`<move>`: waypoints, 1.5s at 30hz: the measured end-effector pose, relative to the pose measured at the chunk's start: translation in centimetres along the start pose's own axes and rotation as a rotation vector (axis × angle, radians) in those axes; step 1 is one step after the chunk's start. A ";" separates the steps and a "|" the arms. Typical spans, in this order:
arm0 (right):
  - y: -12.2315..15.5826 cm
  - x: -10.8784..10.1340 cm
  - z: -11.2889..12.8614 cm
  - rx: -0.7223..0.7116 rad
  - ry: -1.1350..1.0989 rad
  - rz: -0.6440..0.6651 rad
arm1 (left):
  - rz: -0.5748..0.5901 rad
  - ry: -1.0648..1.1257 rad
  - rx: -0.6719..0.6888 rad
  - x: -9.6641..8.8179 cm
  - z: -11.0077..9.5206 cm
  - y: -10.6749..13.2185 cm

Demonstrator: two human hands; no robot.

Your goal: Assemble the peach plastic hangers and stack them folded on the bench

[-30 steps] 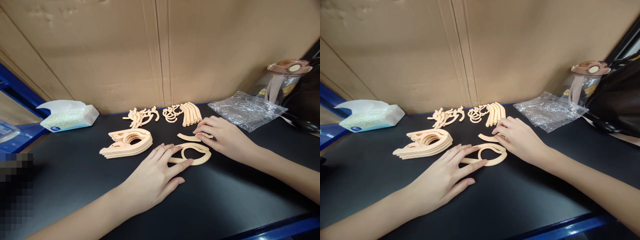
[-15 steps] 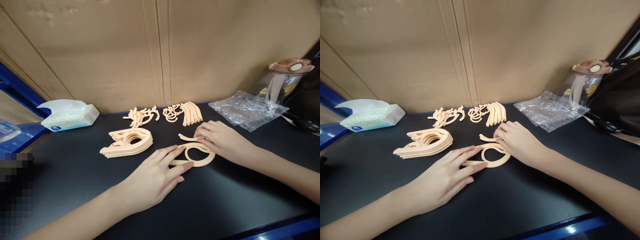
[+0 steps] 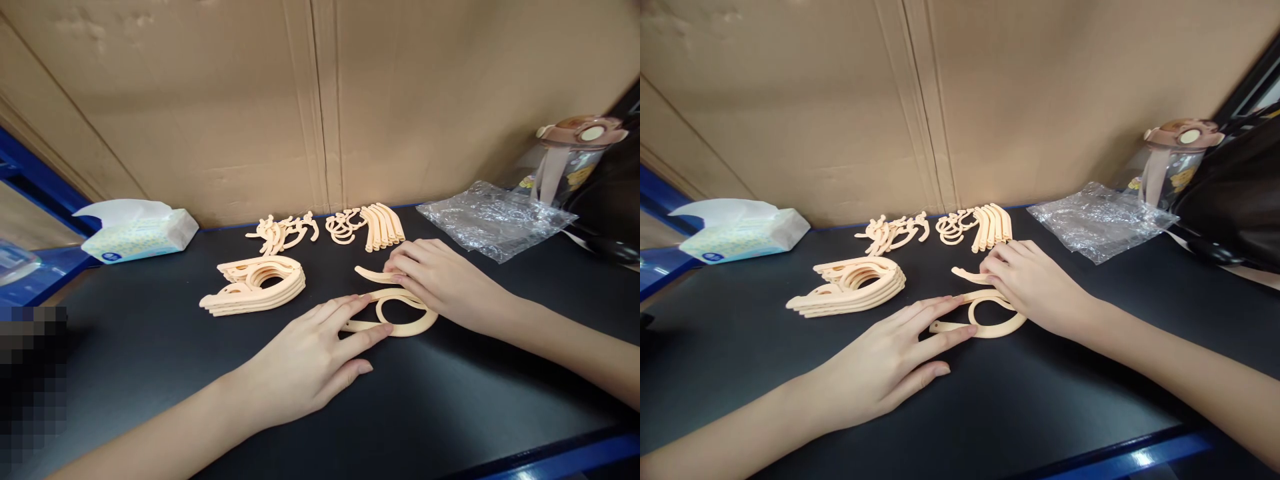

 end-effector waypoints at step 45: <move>0.5 -0.8 0.8 -0.037 -0.044 -0.011 | -0.063 0.036 -0.012 -0.2 0.1 0.3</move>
Point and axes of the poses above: each hand's wrist, its own y-axis away from the middle knuckle, its own x-axis out of the palm, z = x × y, the point moved 6 cm from there along -y, towards the middle knuckle, and after that the axes turned 8 degrees about z, right-handed, at the moved point
